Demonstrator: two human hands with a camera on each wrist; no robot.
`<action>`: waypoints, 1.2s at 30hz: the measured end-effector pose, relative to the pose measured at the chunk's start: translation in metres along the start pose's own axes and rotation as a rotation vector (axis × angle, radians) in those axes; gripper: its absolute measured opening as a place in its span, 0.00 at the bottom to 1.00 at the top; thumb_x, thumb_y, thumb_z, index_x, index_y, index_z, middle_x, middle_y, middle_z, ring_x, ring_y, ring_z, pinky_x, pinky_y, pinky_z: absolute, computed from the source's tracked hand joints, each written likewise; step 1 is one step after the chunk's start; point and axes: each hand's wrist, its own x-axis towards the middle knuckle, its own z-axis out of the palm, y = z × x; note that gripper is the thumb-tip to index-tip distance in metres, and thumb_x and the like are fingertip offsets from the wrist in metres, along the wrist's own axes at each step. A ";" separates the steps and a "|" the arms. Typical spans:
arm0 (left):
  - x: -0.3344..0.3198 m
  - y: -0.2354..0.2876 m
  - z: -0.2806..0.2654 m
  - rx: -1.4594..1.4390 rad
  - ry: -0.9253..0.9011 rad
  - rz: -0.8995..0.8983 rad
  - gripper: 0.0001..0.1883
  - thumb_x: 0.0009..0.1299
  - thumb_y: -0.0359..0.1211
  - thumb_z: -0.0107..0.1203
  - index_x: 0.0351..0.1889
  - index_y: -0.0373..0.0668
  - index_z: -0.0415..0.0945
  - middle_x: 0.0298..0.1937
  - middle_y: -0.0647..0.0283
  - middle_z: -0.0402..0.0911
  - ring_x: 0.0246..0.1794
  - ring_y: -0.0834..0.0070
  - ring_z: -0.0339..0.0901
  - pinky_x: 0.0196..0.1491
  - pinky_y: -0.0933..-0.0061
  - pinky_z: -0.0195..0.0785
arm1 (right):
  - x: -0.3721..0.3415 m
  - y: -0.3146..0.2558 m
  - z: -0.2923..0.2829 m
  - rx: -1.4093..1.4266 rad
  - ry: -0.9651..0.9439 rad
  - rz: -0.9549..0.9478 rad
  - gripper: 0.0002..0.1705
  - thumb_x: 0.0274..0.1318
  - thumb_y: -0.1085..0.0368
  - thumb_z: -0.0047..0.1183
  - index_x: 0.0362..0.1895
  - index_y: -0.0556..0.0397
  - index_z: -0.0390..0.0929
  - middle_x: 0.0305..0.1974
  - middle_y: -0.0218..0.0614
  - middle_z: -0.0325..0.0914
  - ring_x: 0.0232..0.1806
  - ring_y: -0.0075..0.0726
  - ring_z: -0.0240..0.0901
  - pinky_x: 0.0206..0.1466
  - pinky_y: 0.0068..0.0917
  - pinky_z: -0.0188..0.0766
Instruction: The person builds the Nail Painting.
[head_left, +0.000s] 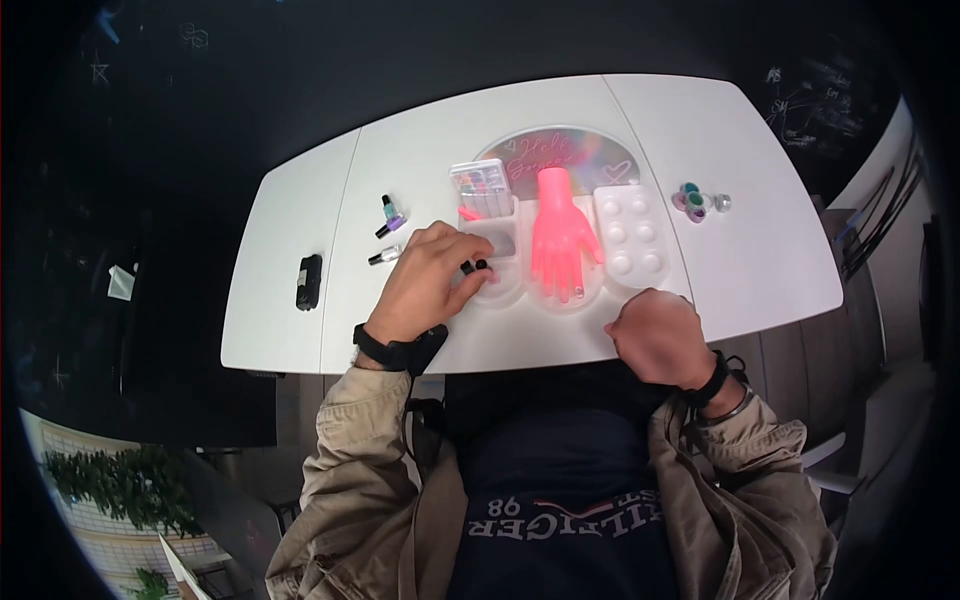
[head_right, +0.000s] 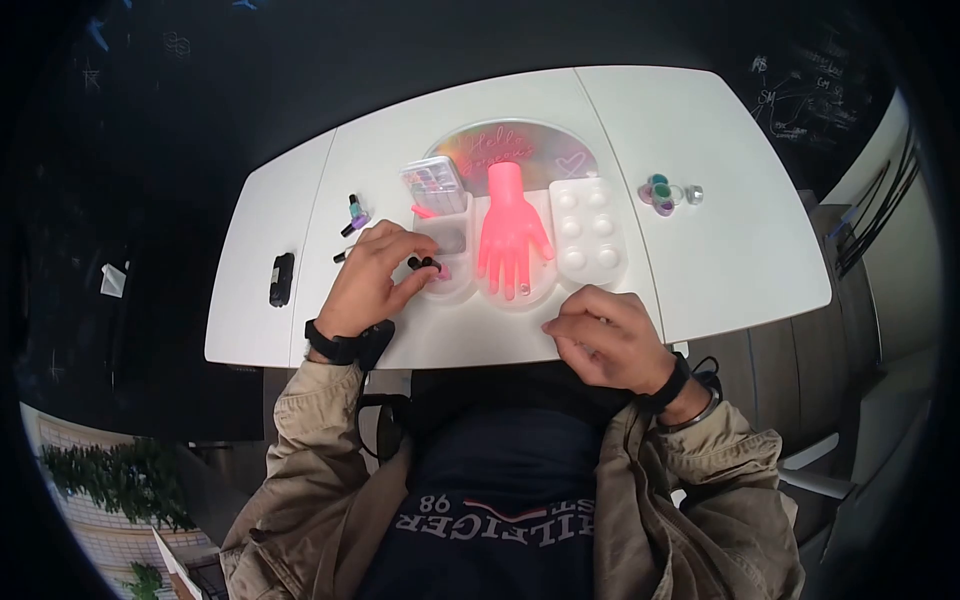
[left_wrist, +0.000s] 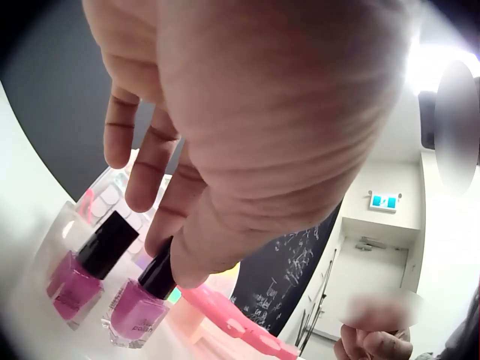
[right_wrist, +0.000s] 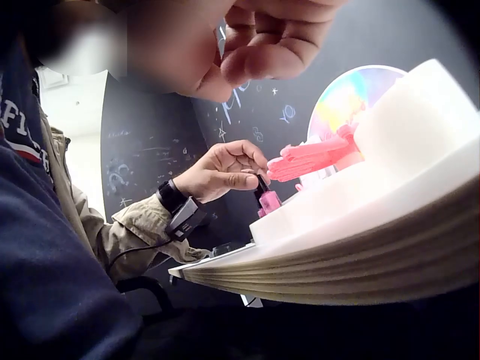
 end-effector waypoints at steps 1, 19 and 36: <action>0.000 -0.001 0.000 0.001 -0.002 -0.004 0.16 0.67 0.28 0.76 0.52 0.41 0.87 0.46 0.60 0.91 0.52 0.59 0.84 0.58 0.59 0.77 | 0.001 0.002 0.000 0.005 -0.003 -0.001 0.14 0.49 0.81 0.69 0.39 0.52 0.90 0.36 0.30 0.78 0.24 0.32 0.75 0.26 0.31 0.70; -0.022 -0.051 -0.043 0.073 0.351 -0.256 0.07 0.77 0.28 0.69 0.51 0.38 0.88 0.45 0.59 0.92 0.43 0.67 0.90 0.50 0.68 0.80 | 0.001 0.005 0.002 0.023 0.004 -0.016 0.15 0.48 0.83 0.68 0.40 0.53 0.90 0.36 0.31 0.78 0.24 0.32 0.76 0.26 0.30 0.70; -0.042 -0.166 0.018 0.209 0.276 -0.734 0.11 0.72 0.29 0.69 0.51 0.39 0.86 0.45 0.52 0.94 0.45 0.54 0.92 0.50 0.55 0.84 | -0.001 0.004 -0.003 0.001 0.014 -0.013 0.15 0.49 0.82 0.69 0.41 0.53 0.89 0.36 0.31 0.78 0.24 0.31 0.77 0.25 0.30 0.70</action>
